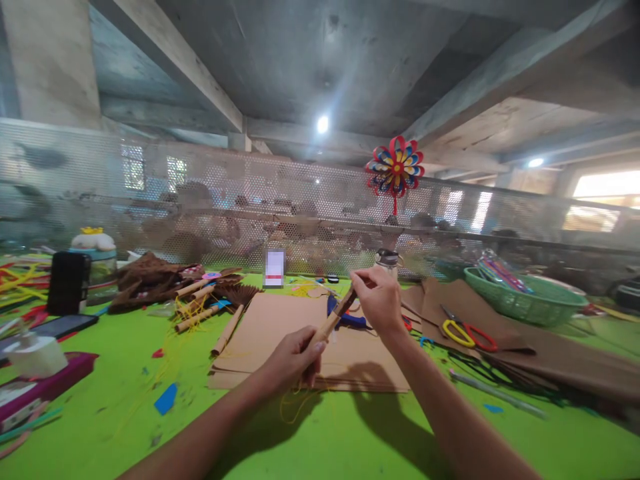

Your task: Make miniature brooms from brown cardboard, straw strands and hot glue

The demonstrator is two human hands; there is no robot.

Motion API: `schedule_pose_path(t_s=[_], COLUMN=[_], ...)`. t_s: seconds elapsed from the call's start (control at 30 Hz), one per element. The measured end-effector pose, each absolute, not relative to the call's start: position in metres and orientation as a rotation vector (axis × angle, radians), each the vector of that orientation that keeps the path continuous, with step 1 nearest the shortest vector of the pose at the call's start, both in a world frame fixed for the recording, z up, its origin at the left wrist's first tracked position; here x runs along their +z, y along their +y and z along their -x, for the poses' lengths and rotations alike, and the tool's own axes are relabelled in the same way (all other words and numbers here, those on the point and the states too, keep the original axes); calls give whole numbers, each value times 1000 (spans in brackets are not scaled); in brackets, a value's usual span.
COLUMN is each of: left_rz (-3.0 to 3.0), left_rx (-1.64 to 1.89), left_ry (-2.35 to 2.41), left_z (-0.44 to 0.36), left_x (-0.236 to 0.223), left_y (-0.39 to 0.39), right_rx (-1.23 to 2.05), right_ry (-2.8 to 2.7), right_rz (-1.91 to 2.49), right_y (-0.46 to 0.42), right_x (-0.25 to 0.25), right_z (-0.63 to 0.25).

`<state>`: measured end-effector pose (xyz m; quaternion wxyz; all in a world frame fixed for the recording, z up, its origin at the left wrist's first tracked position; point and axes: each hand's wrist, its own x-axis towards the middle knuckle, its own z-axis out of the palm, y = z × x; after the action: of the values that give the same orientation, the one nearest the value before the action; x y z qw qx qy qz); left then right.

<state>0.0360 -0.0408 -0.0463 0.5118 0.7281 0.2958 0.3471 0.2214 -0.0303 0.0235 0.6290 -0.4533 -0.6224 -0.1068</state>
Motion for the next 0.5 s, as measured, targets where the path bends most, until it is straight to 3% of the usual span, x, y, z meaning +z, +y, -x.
schedule_pose_path(t_s=[0.13,0.4,0.5], left_rz=[-1768,-1848,-1849], left_rx=[789,714,667], left_ry=[675,722,724], left_z=[-31,-20,-15], left_x=[-49,-38,-33], left_y=[-35,-32,-32], right_rx=[-60,842,989], right_ry=[-1376,-1063,-1025], right_rz=[1054,1005,979], right_y=[-30,-34,-38], right_x=[26,34,35], right_z=[-228,-239,-240])
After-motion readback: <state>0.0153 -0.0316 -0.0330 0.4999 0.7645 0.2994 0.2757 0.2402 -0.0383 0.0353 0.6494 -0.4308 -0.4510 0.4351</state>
